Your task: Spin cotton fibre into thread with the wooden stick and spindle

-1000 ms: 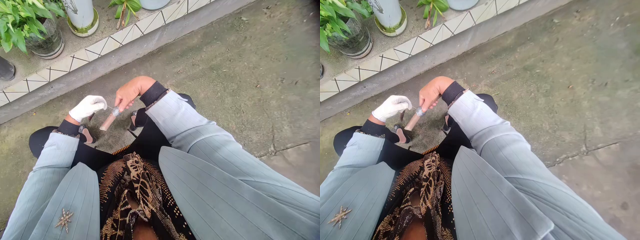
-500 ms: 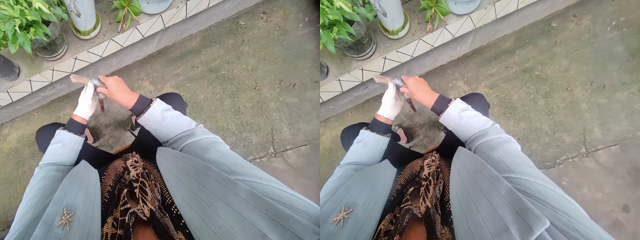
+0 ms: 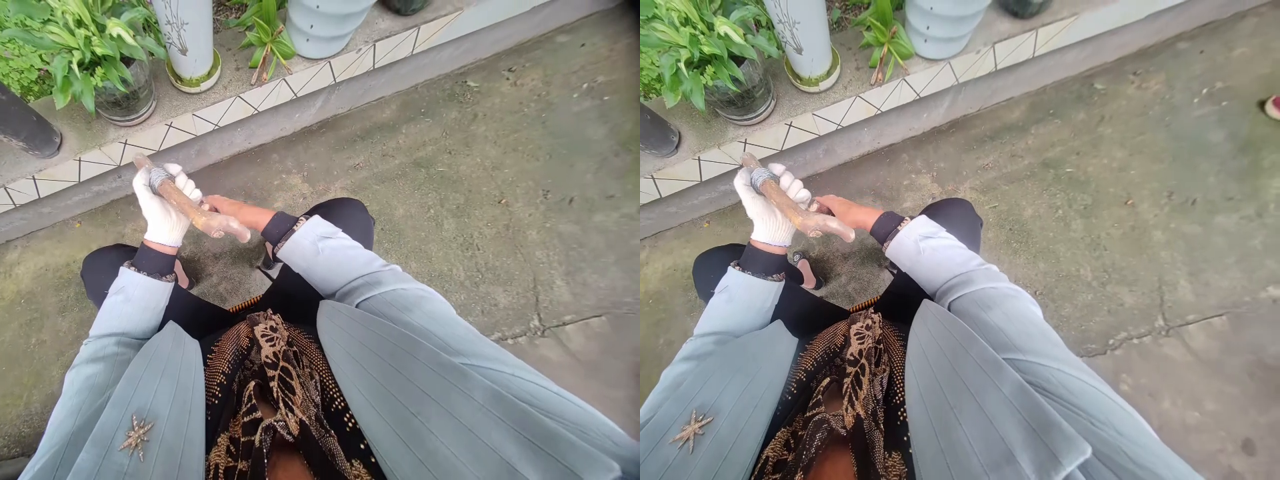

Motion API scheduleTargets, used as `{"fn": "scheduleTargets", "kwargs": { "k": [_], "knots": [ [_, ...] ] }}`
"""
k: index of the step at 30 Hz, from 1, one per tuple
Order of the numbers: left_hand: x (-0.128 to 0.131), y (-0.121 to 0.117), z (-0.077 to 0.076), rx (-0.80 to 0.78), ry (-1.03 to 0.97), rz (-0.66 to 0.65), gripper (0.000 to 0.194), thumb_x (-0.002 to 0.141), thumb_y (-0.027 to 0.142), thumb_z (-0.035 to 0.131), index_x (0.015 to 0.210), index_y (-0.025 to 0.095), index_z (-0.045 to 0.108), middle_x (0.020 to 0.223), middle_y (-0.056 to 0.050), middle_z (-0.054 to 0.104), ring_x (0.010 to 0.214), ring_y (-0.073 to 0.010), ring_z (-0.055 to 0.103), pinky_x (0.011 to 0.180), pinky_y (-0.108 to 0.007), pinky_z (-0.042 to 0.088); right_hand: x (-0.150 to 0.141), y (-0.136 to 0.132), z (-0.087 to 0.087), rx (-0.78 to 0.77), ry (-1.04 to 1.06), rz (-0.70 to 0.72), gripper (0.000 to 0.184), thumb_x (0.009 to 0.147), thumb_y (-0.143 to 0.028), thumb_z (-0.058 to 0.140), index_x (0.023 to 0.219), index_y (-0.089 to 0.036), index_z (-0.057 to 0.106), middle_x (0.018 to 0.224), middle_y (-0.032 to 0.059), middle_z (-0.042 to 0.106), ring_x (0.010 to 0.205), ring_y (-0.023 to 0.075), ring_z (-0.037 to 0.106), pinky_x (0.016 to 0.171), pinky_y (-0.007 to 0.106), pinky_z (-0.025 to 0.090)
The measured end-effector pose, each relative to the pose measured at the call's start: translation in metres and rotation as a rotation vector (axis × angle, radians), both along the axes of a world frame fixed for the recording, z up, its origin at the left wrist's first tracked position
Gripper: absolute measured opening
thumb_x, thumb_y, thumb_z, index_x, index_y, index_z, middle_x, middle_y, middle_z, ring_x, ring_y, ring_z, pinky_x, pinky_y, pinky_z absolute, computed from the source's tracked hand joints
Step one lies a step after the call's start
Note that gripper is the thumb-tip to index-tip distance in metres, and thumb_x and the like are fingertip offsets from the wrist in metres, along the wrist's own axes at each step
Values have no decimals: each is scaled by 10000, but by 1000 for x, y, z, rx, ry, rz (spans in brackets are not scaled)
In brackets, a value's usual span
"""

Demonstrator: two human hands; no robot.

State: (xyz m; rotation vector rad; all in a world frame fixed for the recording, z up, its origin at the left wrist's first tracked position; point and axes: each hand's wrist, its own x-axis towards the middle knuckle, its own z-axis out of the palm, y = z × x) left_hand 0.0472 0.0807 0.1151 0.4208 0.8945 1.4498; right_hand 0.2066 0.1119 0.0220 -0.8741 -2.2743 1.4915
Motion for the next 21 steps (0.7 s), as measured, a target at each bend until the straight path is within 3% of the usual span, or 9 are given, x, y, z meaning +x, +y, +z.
{"fn": "scheduleTargets", "kwargs": {
  "k": [2, 4, 8, 12, 16, 19, 21],
  "knots": [
    [-3, -1, 4, 3, -2, -15, 577, 998, 735, 529, 706, 238, 496, 539, 58, 306, 444, -105, 317, 439, -263, 297, -8, -6, -5, -129, 68, -43, 165, 1001, -251, 679, 1130, -150, 664, 1084, 49, 752, 998, 170, 668, 927, 298, 539],
    [-9, -2, 5, 24, 4, -16, 588, 1007, 738, 502, 697, 239, 479, 543, 54, 317, 446, -109, 335, 442, -263, 327, -6, -4, -3, -156, 126, -86, 88, 1047, -233, 625, 1038, -146, 631, 1022, 46, 738, 936, 147, 665, 906, 278, 529],
    [-28, -4, -8, 21, 34, 27, 563, 1012, 707, 496, 712, 230, 508, 596, 22, 457, 523, -128, 505, 542, -264, 492, 14, 7, 15, -297, 212, -94, 270, 1149, -362, 512, 950, -181, 537, 750, -19, 637, 659, 110, 604, 683, 221, 500],
    [-37, -14, -49, -128, 141, 48, 424, 988, 587, 581, 805, 206, 605, 811, -51, 688, 813, -199, 737, 755, -322, 632, 24, 2, 33, -463, 225, -229, 222, 1166, -319, 484, 979, -200, 490, 610, -89, 494, 504, 88, 480, 539, 190, 445],
    [-36, -28, -106, -337, 268, 4, 332, 870, 494, 772, 904, 198, 627, 827, -34, 696, 722, -191, 722, 723, -332, 628, 19, -4, 52, -463, 101, -340, 261, 1169, -315, 473, 934, -203, 491, 586, -97, 412, 480, 82, 381, 482, 194, 345],
    [-38, -36, -141, -493, 310, -5, 287, 861, 413, 781, 878, 210, 579, 765, -4, 643, 676, -177, 672, 737, -355, 630, 16, -4, 65, -402, -76, -260, 217, 1144, -236, 487, 931, -197, 505, 622, -72, 472, 537, 94, 450, 534, 213, 379],
    [-42, -38, -153, -511, 430, 6, 273, 812, 352, 811, 880, 225, 578, 750, 23, 622, 694, -162, 648, 752, -318, 611, 16, -6, 67, -385, -160, -125, 155, 1098, -139, 508, 954, -193, 520, 649, -66, 508, 577, 99, 493, 566, 222, 390]
  ]
}}
